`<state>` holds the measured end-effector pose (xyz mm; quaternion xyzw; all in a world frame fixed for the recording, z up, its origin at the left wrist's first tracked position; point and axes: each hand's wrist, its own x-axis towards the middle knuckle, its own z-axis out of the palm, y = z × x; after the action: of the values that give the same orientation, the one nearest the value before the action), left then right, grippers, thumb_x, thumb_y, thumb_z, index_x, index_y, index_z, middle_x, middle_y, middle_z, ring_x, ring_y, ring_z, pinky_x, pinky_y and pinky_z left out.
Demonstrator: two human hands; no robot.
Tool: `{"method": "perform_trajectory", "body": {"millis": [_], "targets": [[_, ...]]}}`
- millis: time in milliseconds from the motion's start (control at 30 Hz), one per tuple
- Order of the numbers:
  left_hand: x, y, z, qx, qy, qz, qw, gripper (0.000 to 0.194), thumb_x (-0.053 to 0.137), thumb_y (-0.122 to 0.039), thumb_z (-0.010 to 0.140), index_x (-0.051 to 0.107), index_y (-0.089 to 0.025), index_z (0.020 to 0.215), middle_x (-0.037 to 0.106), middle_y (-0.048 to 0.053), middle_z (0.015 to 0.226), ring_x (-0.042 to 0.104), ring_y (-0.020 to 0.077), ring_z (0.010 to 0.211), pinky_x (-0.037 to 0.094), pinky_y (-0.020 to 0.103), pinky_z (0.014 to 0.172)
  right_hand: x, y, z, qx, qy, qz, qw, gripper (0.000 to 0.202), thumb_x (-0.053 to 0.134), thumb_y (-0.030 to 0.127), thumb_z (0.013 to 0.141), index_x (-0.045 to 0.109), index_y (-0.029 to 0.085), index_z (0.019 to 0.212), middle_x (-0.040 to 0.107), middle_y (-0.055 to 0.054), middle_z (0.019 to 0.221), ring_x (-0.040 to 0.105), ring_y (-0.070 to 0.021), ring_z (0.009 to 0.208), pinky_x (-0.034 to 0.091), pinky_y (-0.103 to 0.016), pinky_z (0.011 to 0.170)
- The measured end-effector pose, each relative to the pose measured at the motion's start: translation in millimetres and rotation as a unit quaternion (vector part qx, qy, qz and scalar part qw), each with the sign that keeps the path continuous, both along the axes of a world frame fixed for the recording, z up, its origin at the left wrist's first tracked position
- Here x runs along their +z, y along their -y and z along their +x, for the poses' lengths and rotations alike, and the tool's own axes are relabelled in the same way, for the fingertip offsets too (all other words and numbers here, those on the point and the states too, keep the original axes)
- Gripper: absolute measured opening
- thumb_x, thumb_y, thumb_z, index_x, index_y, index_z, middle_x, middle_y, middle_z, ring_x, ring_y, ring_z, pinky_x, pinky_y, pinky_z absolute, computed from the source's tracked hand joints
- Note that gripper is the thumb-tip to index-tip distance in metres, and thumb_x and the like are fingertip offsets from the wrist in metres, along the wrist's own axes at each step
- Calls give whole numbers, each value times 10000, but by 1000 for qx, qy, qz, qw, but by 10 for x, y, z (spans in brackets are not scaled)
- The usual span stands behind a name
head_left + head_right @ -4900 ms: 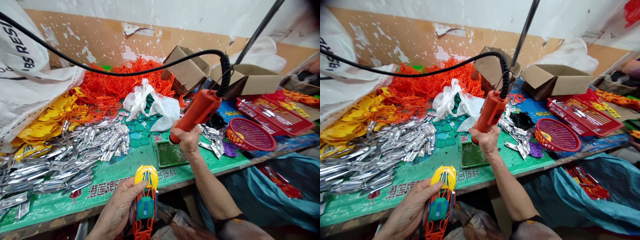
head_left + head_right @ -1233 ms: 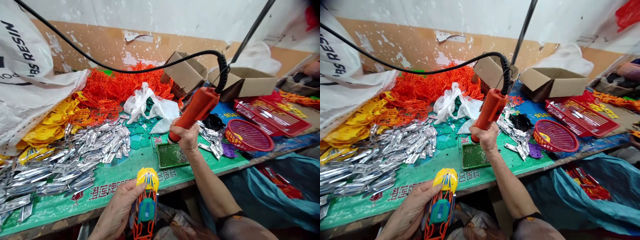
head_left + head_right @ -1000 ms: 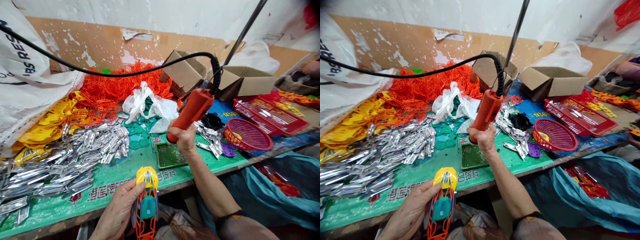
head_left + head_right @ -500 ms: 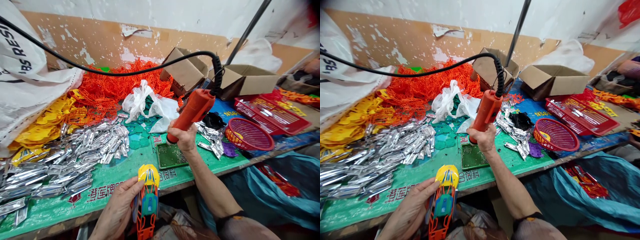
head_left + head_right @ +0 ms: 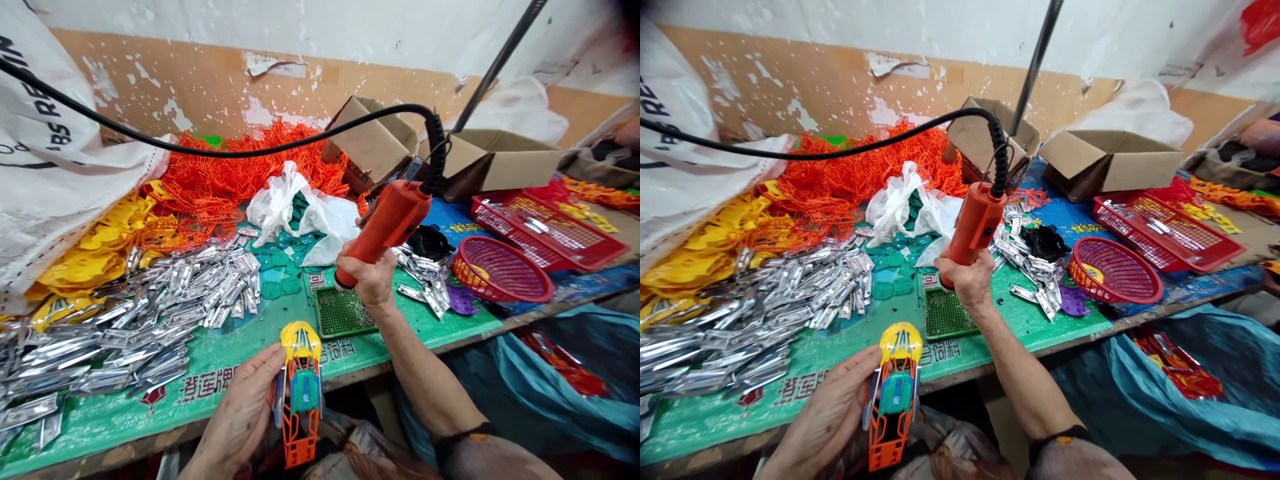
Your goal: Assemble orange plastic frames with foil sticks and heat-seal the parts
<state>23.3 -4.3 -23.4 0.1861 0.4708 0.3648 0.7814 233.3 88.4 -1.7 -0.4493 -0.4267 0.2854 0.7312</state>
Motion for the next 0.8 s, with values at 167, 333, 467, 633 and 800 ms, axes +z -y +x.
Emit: {"method": "perform_trajectory", "body": {"millis": [167, 333, 467, 633, 800], "targets": [[21, 14, 34, 6, 12, 2, 1000, 330, 870, -322, 651, 778, -112, 888, 779, 106, 833, 681, 162, 652, 575, 239, 620, 194, 109, 21, 36, -43, 30, 998, 123, 761, 167, 587, 675, 186, 674, 630, 15, 665, 576, -157, 579, 491, -317, 591], [32, 30, 70, 18, 24, 8, 1000, 349, 880, -311, 634, 778, -96, 890, 777, 116, 818, 682, 165, 641, 577, 240, 599, 566, 442, -175, 164, -102, 59, 979, 224, 680, 120, 624, 660, 224, 821, 606, 37, 691, 568, -143, 576, 510, -317, 597], [27, 50, 64, -6, 45, 27, 999, 358, 819, -299, 724, 762, -100, 1015, 775, 123, 872, 675, 153, 651, 568, 239, 611, 660, 646, -410, 241, -129, 44, 961, 434, 677, 92, 622, 621, 273, 1013, 602, 52, 707, 569, -144, 586, 520, -324, 616], [94, 86, 39, -22, 55, 52, 997, 321, 778, -302, 767, 763, -108, 1022, 769, 100, 860, 662, 143, 653, 544, 228, 630, 584, 717, -567, 261, -140, 27, 955, 522, 700, 85, 629, 594, 297, 1094, 609, 50, 721, 567, -146, 589, 515, -326, 619], [112, 101, 22, -18, 54, 51, 997, 329, 783, -323, 761, 763, -115, 1016, 765, 95, 859, 637, 122, 627, 520, 211, 604, 508, 721, -587, 271, -139, 32, 952, 520, 722, 97, 663, 587, 313, 1116, 617, 42, 752, 582, -146, 618, 513, -318, 625]]}}
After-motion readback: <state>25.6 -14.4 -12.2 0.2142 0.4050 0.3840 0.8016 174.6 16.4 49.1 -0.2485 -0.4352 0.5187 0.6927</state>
